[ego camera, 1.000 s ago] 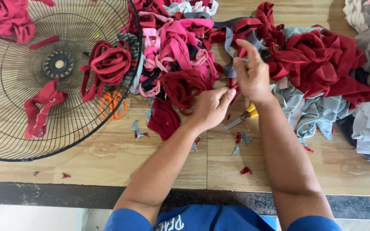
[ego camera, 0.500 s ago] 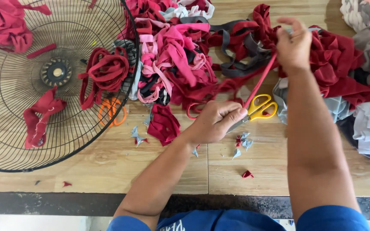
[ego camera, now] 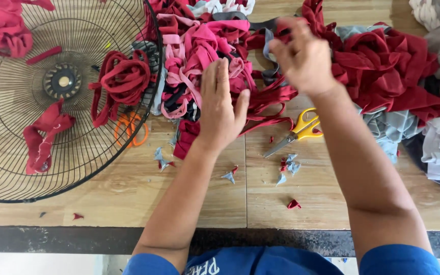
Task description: The person is sorting and connecting long strips of colored fabric at a workbench.
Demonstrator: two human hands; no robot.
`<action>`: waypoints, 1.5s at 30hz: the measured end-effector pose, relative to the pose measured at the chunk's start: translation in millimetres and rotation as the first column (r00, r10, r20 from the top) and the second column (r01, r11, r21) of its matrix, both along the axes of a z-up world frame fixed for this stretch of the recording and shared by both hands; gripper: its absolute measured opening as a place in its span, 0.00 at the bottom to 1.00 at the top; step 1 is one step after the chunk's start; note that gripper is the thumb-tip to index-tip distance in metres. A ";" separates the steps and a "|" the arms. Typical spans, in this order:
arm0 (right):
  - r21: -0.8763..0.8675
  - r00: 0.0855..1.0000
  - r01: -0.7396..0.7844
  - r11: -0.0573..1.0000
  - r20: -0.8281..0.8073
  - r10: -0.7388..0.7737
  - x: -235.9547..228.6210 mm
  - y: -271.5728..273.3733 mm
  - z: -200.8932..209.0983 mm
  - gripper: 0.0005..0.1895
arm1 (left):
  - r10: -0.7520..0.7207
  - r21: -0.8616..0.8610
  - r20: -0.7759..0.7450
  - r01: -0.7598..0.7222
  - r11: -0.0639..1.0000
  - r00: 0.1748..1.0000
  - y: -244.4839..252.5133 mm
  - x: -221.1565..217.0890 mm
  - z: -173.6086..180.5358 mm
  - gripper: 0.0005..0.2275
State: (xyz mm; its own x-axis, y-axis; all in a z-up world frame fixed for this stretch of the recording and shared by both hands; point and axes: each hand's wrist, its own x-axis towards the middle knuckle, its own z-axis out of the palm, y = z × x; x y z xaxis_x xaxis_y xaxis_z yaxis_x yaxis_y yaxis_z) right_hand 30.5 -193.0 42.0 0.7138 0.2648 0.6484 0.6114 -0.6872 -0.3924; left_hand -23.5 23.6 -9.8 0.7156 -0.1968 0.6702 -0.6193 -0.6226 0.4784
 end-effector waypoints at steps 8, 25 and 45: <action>-0.013 0.998 -0.039 0.999 -0.044 0.039 -37.1 65.1 23.7 0.29 | -0.521 -0.749 -0.393 0.064 0.659 0.758 -22.2 -32.3 22.1 0.29; 0.168 0.996 -0.076 0.983 -0.025 0.081 19.6 17.2 -23.5 0.11 | -0.785 -0.892 -0.438 -0.105 0.439 0.439 -37.4 -41.8 23.6 0.20; 0.206 0.993 0.081 0.975 0.065 -0.096 100.0 -59.7 -72.6 0.15 | -0.658 -0.661 -0.384 0.305 0.686 0.648 -41.3 -66.9 44.4 0.19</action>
State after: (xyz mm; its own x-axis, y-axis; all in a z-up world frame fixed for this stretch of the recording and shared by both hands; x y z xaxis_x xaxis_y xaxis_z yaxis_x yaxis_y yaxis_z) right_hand 130.5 -252.7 -30.6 0.6762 0.0603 0.7342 0.5846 -0.6504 -0.4850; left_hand -90.4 -17.7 34.5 0.8714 -0.3975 0.2876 -0.2570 0.1295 0.9577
